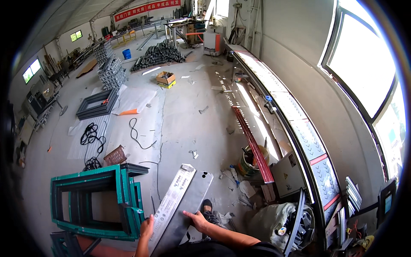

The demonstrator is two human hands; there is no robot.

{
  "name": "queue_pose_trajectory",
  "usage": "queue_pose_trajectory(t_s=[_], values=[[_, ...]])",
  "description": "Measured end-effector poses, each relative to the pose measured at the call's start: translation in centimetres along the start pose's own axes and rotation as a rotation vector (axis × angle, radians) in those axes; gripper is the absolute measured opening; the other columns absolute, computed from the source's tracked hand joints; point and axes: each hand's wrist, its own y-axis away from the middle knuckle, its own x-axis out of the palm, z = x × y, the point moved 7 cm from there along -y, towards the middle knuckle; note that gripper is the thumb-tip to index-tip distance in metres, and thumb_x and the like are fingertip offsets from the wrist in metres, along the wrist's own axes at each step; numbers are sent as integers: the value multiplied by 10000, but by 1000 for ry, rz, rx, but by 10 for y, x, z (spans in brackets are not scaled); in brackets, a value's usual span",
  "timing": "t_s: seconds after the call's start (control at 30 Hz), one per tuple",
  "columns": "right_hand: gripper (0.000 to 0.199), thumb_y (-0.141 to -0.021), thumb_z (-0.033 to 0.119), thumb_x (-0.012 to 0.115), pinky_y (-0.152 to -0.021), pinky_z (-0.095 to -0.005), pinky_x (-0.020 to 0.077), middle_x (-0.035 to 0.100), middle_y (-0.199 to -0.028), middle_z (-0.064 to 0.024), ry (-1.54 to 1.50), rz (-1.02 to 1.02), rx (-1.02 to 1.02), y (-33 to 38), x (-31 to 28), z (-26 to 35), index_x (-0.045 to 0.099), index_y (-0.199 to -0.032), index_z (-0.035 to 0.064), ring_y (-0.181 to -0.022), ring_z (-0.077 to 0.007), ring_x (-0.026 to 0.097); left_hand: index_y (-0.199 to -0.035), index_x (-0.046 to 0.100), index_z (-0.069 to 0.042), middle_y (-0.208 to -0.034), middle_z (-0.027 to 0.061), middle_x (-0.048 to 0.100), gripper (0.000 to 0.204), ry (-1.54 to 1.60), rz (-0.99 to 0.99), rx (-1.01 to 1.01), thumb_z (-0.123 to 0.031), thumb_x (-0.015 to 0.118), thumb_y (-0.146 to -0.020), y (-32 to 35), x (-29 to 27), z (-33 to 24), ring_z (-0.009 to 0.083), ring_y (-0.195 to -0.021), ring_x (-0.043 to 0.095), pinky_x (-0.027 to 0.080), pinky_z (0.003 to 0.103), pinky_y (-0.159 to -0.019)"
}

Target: The person carries a metal component, picks up a bundle of black rubber strips, and then uses a tape measure to take measurements of a green metal window frame on the floor.

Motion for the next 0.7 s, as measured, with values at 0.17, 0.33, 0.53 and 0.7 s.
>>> queue_pose_trajectory(t_s=[0.17, 0.33, 0.53, 0.7], values=[[634, -803, 213, 748, -968, -477, 427, 511, -1265, -178, 53, -101, 61, -51, 2, 104, 405, -1291, -3, -1152, -330, 502, -950, 689, -99, -930, 177, 673, 634, 16, -6, 65, -603, 306, -922, -67, -13, -95, 379, -918, 617, 467, 432, -781], [499, -820, 135, 711, -788, -408, 528, 574, -1117, -145, 128, -21, 3, -92, 31, 197, 423, -1210, 16, -960, -272, 602, -950, 675, -76, -873, 158, 674, 646, 109, -2, 46, -609, 309, -934, -123, -30, -148, 356, -863, 629, 465, 414, -739], [486, -827, 62, 670, -875, -404, 501, 581, -1122, -142, 215, 125, -39, -175, 72, 281, 424, -1243, 11, -1007, -274, 593, -924, 696, -115, -806, 117, 669, 684, 179, -63, 30, -659, 281, -915, -219, -48, -189, 339, -812, 630, 474, 407, -706], [455, -847, 39, 579, -923, -486, 475, 564, -1201, -171, 231, 147, -20, -277, 121, 346, 436, -1274, -23, -1101, -344, 558, -914, 697, -120, -797, 97, 663, 723, 189, 14, -26, -684, 244, -907, -338, -75, -222, 320, -814, 628, 471, 387, -720]])
